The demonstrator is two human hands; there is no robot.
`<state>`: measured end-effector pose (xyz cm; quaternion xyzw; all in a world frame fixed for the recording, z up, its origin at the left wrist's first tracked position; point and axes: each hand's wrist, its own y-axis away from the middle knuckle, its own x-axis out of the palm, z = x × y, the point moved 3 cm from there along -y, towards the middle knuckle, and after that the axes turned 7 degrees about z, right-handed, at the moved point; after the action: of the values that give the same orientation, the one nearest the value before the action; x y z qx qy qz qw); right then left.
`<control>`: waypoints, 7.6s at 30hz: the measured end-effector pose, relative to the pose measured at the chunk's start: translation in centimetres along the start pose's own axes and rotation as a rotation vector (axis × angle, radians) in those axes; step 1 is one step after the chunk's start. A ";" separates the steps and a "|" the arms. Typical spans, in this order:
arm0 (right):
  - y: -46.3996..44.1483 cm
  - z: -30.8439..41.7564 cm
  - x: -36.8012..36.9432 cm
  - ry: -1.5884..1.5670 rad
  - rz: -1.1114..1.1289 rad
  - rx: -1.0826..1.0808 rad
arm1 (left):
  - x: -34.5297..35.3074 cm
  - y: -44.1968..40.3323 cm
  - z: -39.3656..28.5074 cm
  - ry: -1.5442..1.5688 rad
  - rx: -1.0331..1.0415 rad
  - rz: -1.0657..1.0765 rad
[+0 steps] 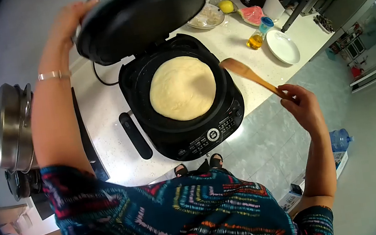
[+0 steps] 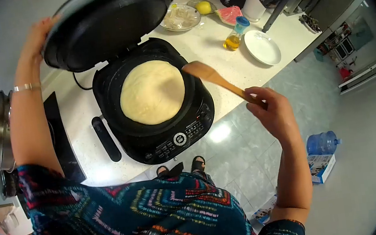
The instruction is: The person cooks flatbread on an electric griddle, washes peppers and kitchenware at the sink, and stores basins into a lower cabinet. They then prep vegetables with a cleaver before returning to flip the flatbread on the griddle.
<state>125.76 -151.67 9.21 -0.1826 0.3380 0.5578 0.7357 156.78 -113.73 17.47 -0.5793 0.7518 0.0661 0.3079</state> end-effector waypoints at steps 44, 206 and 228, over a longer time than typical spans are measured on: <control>-4.7 7.1 3.0 0.720 0.363 -0.099 | 15.8 10.6 -1.0 -0.461 0.344 0.238; -7.4 7.3 3.5 -0.345 -0.145 -0.827 | -1.0 -2.5 2.0 0.091 -0.222 -0.114; -5.8 12.0 7.0 -0.013 -0.177 -0.871 | -0.4 -2.7 2.2 -1.338 0.367 -0.272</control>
<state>135.82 -140.85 12.15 -0.5002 0.0500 0.5842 0.6373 160.16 -113.24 16.61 -0.4419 0.3210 0.2412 0.8022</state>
